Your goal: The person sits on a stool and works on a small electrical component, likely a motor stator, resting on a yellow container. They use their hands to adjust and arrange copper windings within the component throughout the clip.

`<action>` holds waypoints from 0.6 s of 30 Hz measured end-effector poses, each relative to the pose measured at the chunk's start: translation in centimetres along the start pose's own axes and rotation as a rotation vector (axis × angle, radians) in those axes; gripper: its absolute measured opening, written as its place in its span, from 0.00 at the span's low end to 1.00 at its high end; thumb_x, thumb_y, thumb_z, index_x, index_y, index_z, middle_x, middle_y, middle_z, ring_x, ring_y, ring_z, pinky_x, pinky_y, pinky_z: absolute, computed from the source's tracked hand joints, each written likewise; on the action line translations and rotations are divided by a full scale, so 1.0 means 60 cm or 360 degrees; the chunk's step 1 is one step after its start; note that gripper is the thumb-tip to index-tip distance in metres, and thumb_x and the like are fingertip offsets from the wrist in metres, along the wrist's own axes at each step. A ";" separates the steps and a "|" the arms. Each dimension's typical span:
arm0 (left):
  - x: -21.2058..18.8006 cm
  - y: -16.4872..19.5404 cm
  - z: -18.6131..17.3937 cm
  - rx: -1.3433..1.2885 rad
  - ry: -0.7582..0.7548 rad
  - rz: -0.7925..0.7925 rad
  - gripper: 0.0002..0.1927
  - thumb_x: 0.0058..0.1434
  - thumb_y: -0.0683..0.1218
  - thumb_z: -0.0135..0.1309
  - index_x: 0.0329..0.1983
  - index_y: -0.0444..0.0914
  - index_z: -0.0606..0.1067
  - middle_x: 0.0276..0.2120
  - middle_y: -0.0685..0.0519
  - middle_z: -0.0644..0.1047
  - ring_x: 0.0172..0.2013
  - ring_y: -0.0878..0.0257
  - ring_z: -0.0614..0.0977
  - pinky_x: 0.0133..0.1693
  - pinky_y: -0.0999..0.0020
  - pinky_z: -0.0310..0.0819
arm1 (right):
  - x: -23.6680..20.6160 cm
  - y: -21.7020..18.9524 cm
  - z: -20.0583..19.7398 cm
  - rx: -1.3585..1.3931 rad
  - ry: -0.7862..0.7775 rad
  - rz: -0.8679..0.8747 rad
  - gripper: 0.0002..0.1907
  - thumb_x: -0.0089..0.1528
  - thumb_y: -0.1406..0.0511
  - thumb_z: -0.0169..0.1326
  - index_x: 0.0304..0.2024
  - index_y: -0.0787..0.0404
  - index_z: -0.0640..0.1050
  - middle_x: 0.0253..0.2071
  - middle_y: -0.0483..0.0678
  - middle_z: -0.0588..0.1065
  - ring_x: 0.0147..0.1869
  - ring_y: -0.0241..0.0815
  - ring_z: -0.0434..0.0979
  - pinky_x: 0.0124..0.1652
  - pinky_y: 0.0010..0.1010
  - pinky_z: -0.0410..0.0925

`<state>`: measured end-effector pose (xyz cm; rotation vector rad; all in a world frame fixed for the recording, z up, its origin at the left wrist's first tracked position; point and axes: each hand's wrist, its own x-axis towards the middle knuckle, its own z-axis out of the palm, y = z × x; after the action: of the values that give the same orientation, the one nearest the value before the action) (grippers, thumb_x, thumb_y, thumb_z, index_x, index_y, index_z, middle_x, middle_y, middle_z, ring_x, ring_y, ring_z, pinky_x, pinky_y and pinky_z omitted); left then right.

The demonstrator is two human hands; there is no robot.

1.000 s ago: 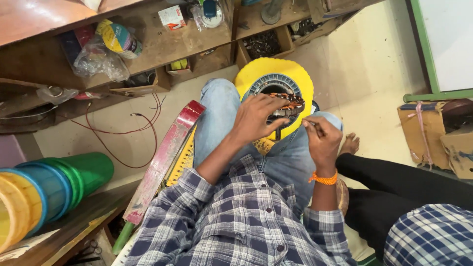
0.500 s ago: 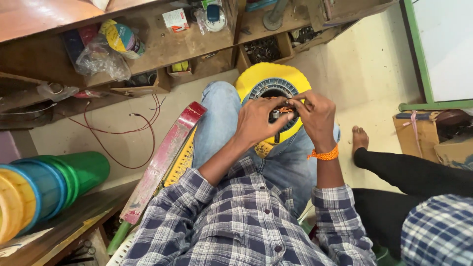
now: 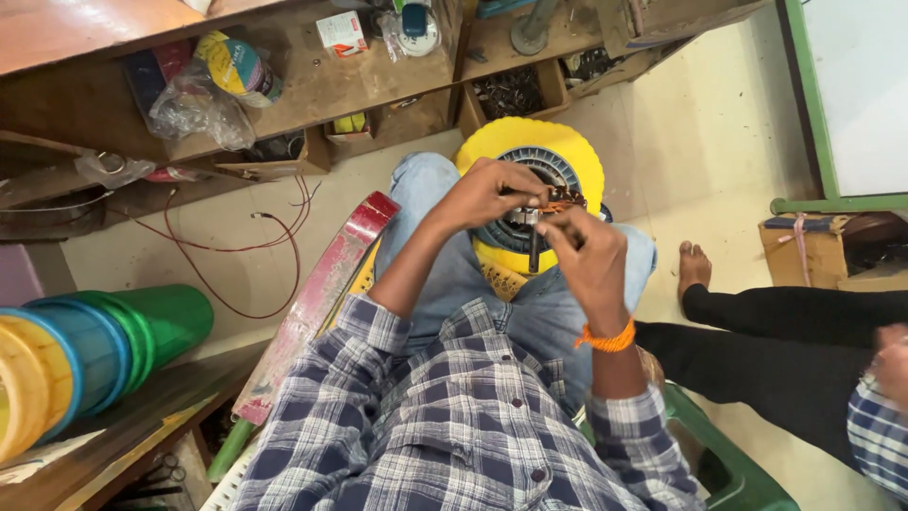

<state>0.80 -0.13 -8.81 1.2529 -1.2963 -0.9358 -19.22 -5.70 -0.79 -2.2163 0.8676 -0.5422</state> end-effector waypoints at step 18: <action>-0.037 0.087 0.042 0.0799 0.0295 0.0198 0.22 0.55 0.54 0.67 0.49 0.40 0.78 0.43 0.51 0.80 0.44 0.52 0.81 0.43 0.59 0.75 | -0.087 0.130 0.008 0.0490 0.0238 0.0439 0.02 0.64 0.73 0.60 0.39 0.68 0.81 0.32 0.42 0.76 0.32 0.27 0.69 0.33 0.21 0.62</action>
<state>-2.70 2.50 -4.40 1.5762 -1.4899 -0.4005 -25.87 -5.97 -7.44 -1.7622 1.0689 -0.6644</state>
